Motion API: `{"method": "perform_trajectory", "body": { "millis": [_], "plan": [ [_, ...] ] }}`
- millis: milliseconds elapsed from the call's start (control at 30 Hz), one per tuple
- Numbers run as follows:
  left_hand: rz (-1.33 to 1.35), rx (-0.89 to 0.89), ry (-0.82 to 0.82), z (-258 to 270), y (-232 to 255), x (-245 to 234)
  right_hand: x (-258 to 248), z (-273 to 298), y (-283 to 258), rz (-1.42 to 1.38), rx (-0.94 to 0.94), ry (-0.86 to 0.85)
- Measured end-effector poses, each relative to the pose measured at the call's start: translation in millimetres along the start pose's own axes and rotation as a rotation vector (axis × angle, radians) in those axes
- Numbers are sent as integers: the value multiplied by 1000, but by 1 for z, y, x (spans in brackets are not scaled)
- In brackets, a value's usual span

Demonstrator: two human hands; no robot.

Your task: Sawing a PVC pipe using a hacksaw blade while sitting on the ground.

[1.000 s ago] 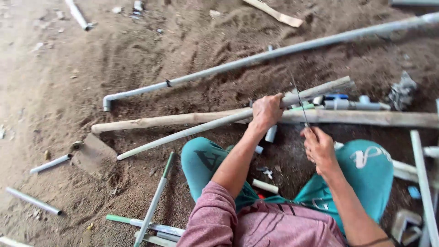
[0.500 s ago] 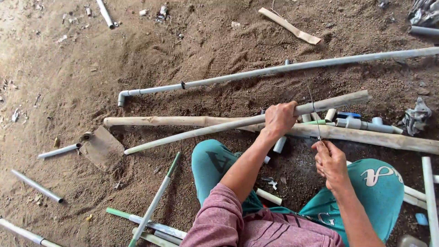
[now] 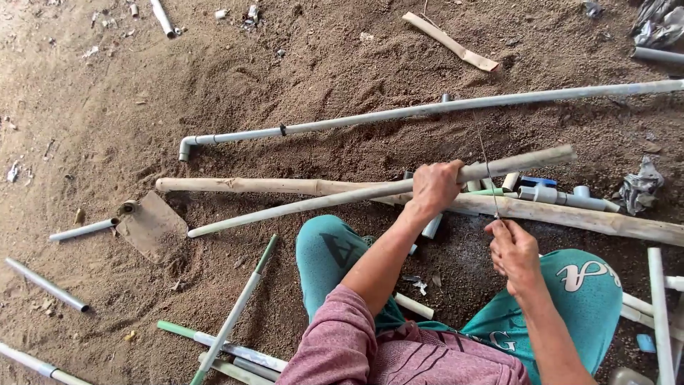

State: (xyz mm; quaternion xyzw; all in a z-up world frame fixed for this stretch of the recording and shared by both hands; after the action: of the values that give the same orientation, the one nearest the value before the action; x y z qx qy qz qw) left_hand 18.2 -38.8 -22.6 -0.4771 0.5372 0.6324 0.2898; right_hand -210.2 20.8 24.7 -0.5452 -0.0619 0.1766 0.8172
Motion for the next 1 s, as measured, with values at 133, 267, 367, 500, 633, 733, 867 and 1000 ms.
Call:
{"method": "perform_trajectory", "body": {
  "millis": [133,267,367,500,633,733,867,1000],
  "plan": [
    [27,66,-85,18,26,21,-3,-18,-9,-39,-28,30],
    [42,50,-42,16,19,-3,6,-6,-18,-54,-29,15],
    [78,7,13,1,3,-13,4,0,-4,15,-8,2],
    [15,43,2,16,22,6,-7,-5,-2,50,-7,19],
    [0,87,-36,17,25,50,-1,-14,-15,2,-23,27],
    [4,36,-29,16,14,-3,6,-1,-21,-25,-48,0],
    [68,44,-1,7,7,-13,-1,11,0,-20,-3,-4],
    [11,62,-57,16,21,31,-9,-13,1,-21,-31,-2]
  ]
}}
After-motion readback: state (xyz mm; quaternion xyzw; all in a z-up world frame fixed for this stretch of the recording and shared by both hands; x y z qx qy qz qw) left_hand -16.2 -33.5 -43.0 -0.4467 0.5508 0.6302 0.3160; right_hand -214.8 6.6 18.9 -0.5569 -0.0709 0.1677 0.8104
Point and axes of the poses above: each hand's wrist, its own z-axis away from the middle knuckle, its own x-axis out of the palm, y = z × x, the point moved 4 cm from there along -z, towards the middle knuckle, and after that the axes turned 2 degrees about y, right-handed, at the moved point
